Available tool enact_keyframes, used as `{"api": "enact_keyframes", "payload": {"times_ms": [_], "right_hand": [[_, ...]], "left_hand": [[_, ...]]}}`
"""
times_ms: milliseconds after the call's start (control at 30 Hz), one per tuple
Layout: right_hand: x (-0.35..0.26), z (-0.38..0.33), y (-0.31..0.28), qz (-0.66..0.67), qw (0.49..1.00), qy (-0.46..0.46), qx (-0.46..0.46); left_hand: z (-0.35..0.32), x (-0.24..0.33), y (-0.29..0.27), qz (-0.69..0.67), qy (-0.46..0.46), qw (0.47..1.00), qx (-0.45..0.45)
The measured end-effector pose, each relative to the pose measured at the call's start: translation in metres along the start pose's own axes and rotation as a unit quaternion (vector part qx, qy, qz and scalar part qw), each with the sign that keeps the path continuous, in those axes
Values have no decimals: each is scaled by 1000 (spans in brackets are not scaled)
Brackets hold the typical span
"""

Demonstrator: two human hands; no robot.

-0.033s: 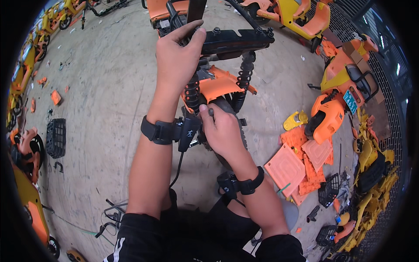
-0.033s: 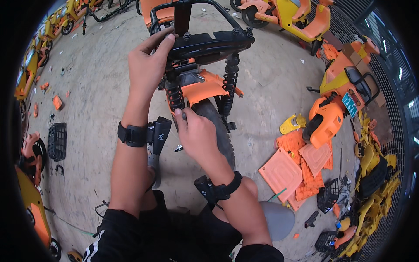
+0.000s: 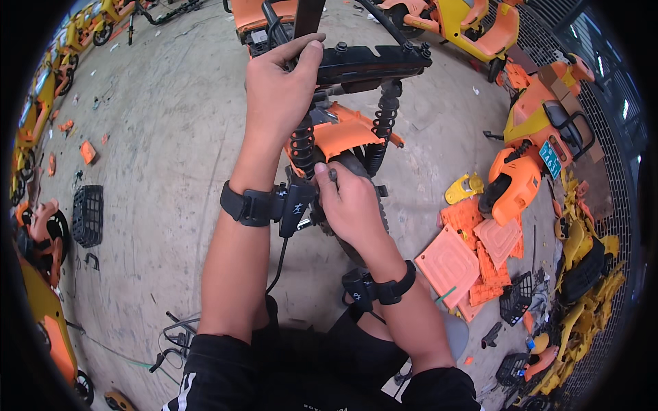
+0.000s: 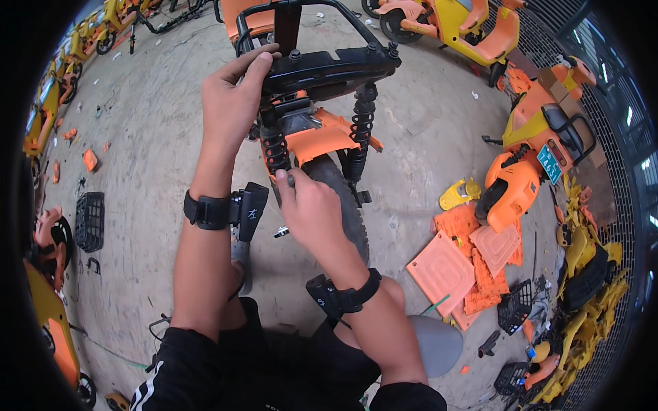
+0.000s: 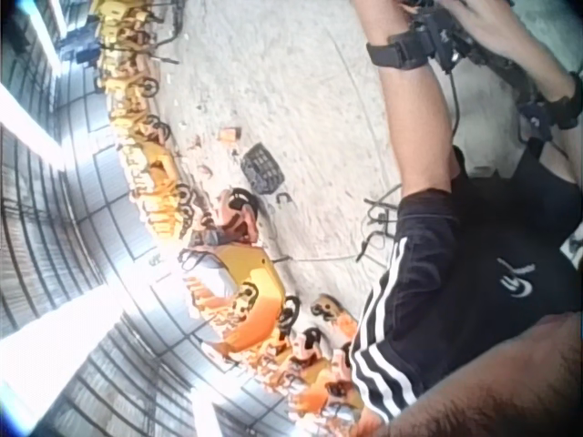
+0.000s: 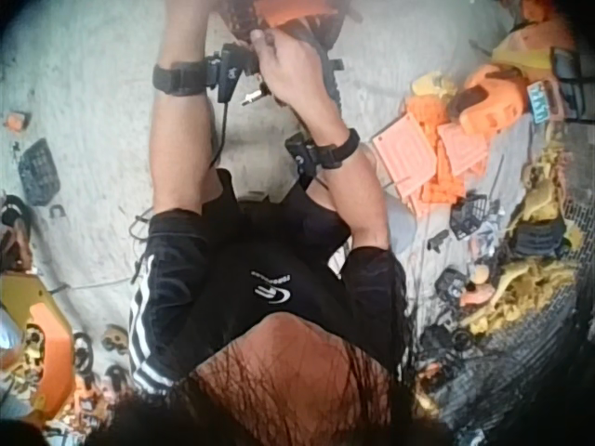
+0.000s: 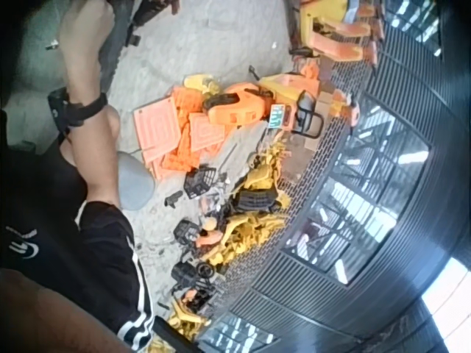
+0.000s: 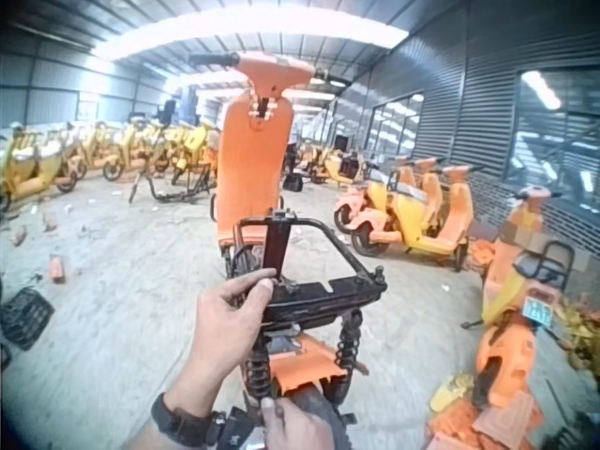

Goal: The person assembles a component of a scooter by hand, connecting wires and tightening parts while sitting on the floor of a warehouse filled with similar scooters.

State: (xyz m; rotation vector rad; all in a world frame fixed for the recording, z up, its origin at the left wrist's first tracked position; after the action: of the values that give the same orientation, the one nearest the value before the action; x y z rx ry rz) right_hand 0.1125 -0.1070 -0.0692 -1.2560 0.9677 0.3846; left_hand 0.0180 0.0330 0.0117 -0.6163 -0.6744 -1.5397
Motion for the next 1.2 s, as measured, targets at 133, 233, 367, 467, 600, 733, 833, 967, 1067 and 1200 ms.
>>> {"api": "enact_keyframes", "payload": {"times_ms": [133,233,367,467,600,733,833,967,1067,1200], "right_hand": [[0,0,0,1,1000,1,1],[1,0,1,-2,1000,-2,6],[9,4,-2,-5,1000,11,15],[11,9,-13,14,999,20,25],[19,17,-33,-29,992,-2,123],[39,32,-52,7,986,108,128],[57,39,-57,65,974,180,121],[79,44,-61,84,972,171,140],[92,48,-61,64,975,166,132],[126,56,-56,32,976,197,82]], "left_hand": [[2,-1,-1,-14,18,1000,13],[6,-7,-3,-2,58,998,30],[7,-9,-4,-15,21,999,23],[10,0,-6,-4,18,1000,11],[7,4,-4,6,-7,1000,-3],[5,7,-5,10,2,1000,19],[3,6,-3,6,-13,1000,13],[-2,0,2,1,-20,999,30],[-3,-7,-1,-25,-3,999,44],[-2,-7,-1,-27,0,1000,16]]}}
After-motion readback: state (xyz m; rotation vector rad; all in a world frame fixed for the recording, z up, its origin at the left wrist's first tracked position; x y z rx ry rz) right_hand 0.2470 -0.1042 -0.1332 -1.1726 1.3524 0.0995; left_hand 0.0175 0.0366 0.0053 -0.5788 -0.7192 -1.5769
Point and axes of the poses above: each hand's wrist, its own z-axis towards the middle knuckle, its own y-axis out of the palm, x = y × z, the point moved 5 cm from there along z, towards the middle knuckle, and after that the axes turned 12 degrees about y, right-handed, at the moved point
